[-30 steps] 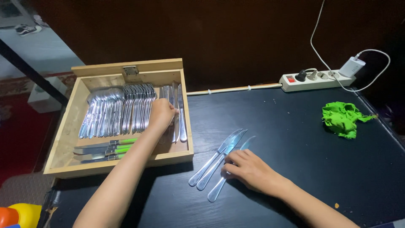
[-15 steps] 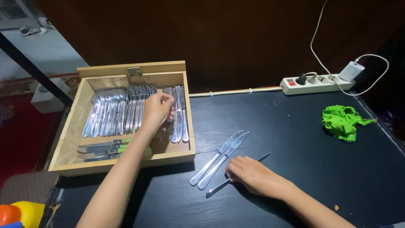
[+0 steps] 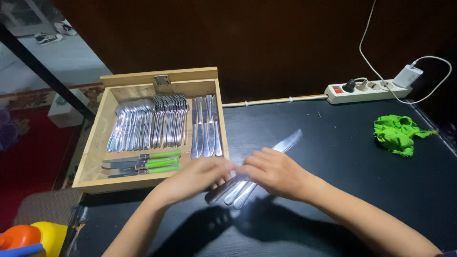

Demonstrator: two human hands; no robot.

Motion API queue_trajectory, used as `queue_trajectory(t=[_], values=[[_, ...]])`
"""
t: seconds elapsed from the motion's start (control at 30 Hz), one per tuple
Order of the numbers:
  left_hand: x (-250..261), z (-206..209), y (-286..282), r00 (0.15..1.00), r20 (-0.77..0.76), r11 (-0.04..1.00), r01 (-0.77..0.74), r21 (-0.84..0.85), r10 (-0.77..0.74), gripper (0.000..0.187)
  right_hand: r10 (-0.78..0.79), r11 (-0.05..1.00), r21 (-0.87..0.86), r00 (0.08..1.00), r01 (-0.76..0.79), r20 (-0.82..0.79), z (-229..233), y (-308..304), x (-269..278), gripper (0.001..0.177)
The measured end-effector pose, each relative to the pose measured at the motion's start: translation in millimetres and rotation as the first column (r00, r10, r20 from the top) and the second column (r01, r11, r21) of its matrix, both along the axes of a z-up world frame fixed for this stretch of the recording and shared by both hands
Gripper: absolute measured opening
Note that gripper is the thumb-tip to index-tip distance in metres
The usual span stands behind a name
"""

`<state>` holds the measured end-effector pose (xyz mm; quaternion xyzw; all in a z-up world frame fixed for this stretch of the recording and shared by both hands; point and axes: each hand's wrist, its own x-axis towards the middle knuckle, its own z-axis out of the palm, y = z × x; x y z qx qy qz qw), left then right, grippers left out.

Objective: Clean knives with a cloth and organize them into a wooden cutlery box.

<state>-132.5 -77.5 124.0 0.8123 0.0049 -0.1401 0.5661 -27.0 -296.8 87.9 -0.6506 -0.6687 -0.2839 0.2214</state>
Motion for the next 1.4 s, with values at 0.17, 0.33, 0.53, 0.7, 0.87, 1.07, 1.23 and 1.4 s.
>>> queue_trajectory(t=[0.17, 0.33, 0.53, 0.7, 0.87, 1.07, 1.23, 1.4], values=[[-9.0, 0.6, 3.6, 0.999, -0.045, 0.956, -0.01, -0.292, -0.003, 0.037, 0.031, 0.992, 0.12, 0.995, -0.042, 0.099, 22.2, 16.6, 0.6, 0.012], [-2.9, -20.4, 7.0, 0.998, 0.02, 0.935, -0.052, -0.352, 0.063, 0.042, -0.107, 0.978, 0.183, 0.993, 0.095, 0.052, 12.9, 14.7, 14.2, 0.014], [13.8, -34.5, 21.9, 0.933, 0.001, 0.782, -0.301, -0.546, 0.36, 0.05, -0.285, 0.91, 0.26, 0.943, 0.322, -0.169, 3.0, -10.4, 37.2, 0.04], [51.0, -51.7, 63.3, 0.807, -0.183, 0.695, -0.58, -0.424, 0.562, 0.052, -0.359, 0.923, 0.024, 0.882, 0.384, -0.304, -55.0, -44.2, 60.6, 0.02], [82.6, -69.7, 72.4, 0.813, -0.099, 0.789, -0.58, -0.202, 0.573, 0.045, -0.335, 0.939, -0.195, 0.879, 0.282, -0.341, -71.3, -56.6, 28.3, 0.016], [112.0, -91.7, 75.3, 0.758, -0.119, 0.744, -0.653, -0.145, 0.642, 0.021, -0.191, 0.969, -0.216, 0.913, 0.117, -0.361, -44.0, -46.0, -9.0, 0.017], [122.2, -99.1, 76.6, 0.761, -0.013, 0.76, -0.648, 0.05, 0.649, 0.02, -0.143, 0.963, -0.268, 0.916, 0.041, -0.374, -48.2, -42.8, -10.1, 0.016], [123.6, -98.0, 77.7, 0.79, 0.068, 0.764, -0.608, 0.216, 0.61, 0.016, -0.138, 0.972, -0.226, 0.933, 0.063, -0.332, -51.3, -42.1, -9.8, 0.02]])
